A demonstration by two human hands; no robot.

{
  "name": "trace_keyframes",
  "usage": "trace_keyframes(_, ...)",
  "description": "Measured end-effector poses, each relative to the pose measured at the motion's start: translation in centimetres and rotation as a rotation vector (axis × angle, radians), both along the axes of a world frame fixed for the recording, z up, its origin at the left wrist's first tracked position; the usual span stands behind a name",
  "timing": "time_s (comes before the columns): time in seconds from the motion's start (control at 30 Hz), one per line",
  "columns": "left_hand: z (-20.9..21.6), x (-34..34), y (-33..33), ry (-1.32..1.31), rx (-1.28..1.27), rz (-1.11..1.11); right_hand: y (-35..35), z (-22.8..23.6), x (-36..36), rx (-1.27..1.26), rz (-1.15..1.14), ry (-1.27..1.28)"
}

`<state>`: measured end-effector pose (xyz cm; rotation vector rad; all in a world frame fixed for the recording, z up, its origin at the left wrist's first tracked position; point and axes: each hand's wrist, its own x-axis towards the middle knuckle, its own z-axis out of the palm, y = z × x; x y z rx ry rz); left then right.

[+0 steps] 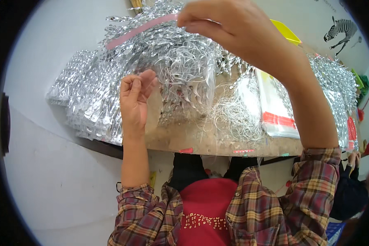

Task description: Packaging silver tinsel garlands into plastic bags and assembling small decorative components.

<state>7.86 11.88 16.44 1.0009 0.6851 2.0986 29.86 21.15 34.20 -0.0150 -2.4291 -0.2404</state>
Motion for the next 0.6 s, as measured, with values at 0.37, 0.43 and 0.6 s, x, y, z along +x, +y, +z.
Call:
trace_keyframes(0.37,-0.2,-0.1,-0.2,0.037,-0.035,0.015,0.2,0.2,-5.5,-0.389,-0.226,-0.850)
trace_keyframes(0.43,-0.3,-0.5,-1.1,0.367,-0.165,0.061,1.8,-1.3,-5.6,-0.439,-0.093,-0.832)
trace_keyframes(0.6,-2.3,-1.1,-1.4,0.515,-0.277,-0.089,0.2,-1.7,-6.9,-0.652,0.135,-0.844)
